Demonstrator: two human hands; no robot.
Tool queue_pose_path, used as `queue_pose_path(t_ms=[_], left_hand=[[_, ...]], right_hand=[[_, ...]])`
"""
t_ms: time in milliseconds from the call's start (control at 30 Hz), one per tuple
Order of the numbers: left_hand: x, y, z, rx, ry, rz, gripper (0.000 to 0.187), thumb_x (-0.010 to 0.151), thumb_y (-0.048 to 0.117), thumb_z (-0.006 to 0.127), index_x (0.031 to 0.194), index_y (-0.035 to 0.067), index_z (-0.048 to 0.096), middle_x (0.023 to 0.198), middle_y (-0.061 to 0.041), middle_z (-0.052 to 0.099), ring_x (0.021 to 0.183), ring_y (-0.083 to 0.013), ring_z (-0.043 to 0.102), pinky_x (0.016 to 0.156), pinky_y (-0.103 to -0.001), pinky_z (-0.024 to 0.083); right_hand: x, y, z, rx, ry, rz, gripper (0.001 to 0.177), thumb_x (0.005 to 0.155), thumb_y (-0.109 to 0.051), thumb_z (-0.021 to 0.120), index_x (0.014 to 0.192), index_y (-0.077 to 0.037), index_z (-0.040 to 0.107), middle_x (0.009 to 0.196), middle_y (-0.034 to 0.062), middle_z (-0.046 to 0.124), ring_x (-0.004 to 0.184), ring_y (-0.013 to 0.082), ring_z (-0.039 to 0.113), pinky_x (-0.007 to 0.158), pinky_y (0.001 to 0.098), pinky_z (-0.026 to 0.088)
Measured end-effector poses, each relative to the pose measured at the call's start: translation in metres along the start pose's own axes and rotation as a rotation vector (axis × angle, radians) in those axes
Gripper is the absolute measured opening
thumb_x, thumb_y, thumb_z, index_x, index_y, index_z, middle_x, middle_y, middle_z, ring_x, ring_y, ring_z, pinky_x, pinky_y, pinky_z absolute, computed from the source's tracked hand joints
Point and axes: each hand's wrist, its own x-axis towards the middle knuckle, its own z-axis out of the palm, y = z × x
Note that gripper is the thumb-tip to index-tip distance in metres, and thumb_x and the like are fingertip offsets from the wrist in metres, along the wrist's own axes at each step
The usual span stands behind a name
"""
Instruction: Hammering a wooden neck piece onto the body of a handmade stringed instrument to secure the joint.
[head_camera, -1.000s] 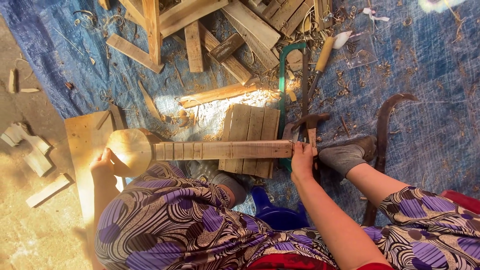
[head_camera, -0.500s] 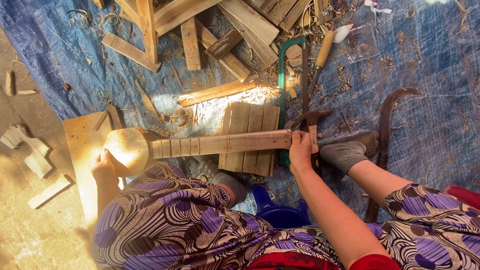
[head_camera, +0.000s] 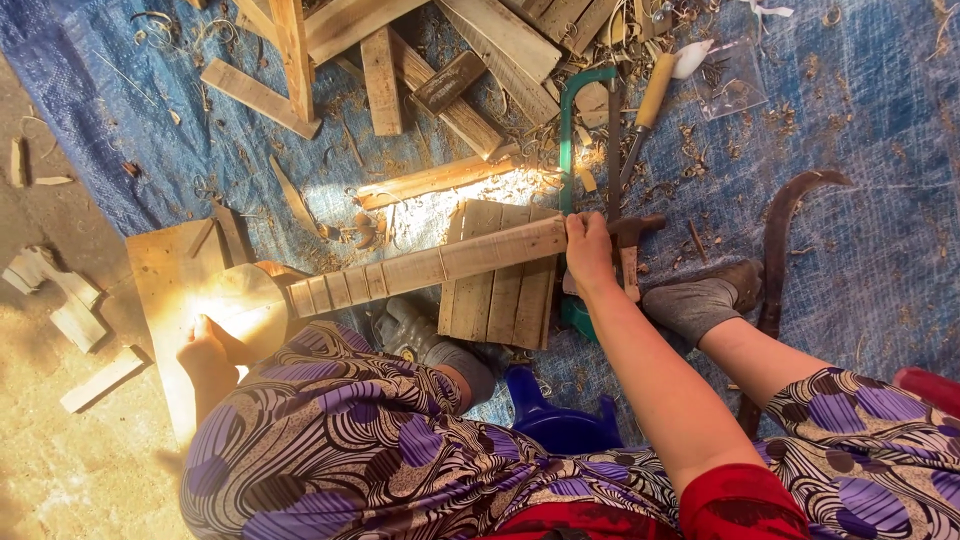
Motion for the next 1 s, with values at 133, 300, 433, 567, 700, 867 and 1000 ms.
queue_pose_path(t_ms=[133, 300, 433, 567, 700, 867, 1000], left_hand=[[-0.002, 0.004, -0.01, 0.046, 0.005, 0.012, 0.074, 0.1, 0.044, 0.056, 0.16, 0.011, 0.026, 0.163, -0.019, 0.023, 0.148, -0.0412, 0.023, 0.115, -0.064, 0.03], [-0.012, 0.007, -0.026, 0.1, 0.021, 0.027, 0.078, 0.101, 0.045, 0.055, 0.162, 0.01, 0.022, 0.165, -0.021, 0.019, 0.15, -0.0424, 0.019, 0.116, -0.066, 0.028], [-0.018, 0.017, -0.036, 0.147, 0.02, 0.055, 0.081, 0.101, 0.046, 0.055, 0.164, 0.009, 0.019, 0.167, -0.022, 0.016, 0.151, -0.0433, 0.016, 0.117, -0.068, 0.026], [-0.01, 0.075, -0.07, 0.46, 0.099, 0.597, 0.066, 0.106, 0.04, 0.06, 0.152, -0.007, 0.049, 0.147, -0.03, 0.054, 0.132, -0.0448, 0.052, 0.094, -0.065, 0.051], [-0.108, 0.19, -0.077, 0.546, -0.02, 0.77, 0.063, 0.101, 0.045, 0.058, 0.145, 0.0, 0.054, 0.149, -0.022, 0.055, 0.135, -0.0416, 0.05, 0.105, -0.074, 0.035], [-0.164, 0.254, 0.061, 0.648, -0.224, 1.126, 0.059, 0.094, 0.05, 0.07, 0.137, 0.01, 0.063, 0.121, -0.011, 0.07, 0.114, -0.0305, 0.068, 0.096, -0.057, 0.053], [-0.193, 0.241, 0.214, 0.786, -0.324, 1.216, 0.069, 0.081, 0.055, 0.08, 0.136, 0.018, 0.062, 0.129, -0.008, 0.069, 0.125, -0.0336, 0.064, 0.105, -0.066, 0.044]], right_hand=[[0.006, 0.004, 0.003, -0.059, -0.011, 0.009, 0.029, 0.114, -0.038, 0.041, 0.108, -0.011, 0.047, 0.094, 0.0097, 0.048, 0.082, 0.0214, 0.048, 0.068, 0.0396, 0.041], [-0.004, 0.007, -0.005, -0.007, -0.067, 0.017, 0.034, 0.113, -0.04, 0.042, 0.118, -0.006, 0.048, 0.117, 0.0214, 0.053, 0.111, 0.0328, 0.053, 0.084, 0.0493, 0.045], [-0.013, -0.002, -0.012, -0.052, -0.076, -0.036, 0.031, 0.111, -0.039, 0.047, 0.108, -0.009, 0.049, 0.11, 0.0181, 0.051, 0.106, 0.0322, 0.049, 0.085, 0.0481, 0.042], [-0.008, -0.006, -0.012, -0.127, -0.084, -0.063, 0.03, 0.107, -0.042, 0.051, 0.103, -0.012, 0.053, 0.103, 0.0074, 0.057, 0.101, 0.0208, 0.053, 0.084, 0.0369, 0.041], [-0.006, -0.011, -0.008, -0.244, -0.136, -0.135, 0.024, 0.107, -0.033, 0.045, 0.098, -0.011, 0.045, 0.145, 0.0141, 0.061, 0.107, 0.03, 0.059, 0.085, 0.045, 0.044], [0.002, -0.003, -0.014, -0.205, -0.213, -0.268, 0.024, 0.114, -0.028, 0.043, 0.108, -0.005, 0.049, 0.142, 0.0257, 0.055, 0.134, 0.0506, 0.048, 0.099, 0.0655, 0.05], [0.003, -0.004, -0.02, -0.231, -0.261, -0.281, 0.023, 0.114, -0.028, 0.043, 0.108, -0.007, 0.048, 0.144, 0.0234, 0.053, 0.135, 0.0498, 0.047, 0.099, 0.0656, 0.051]])
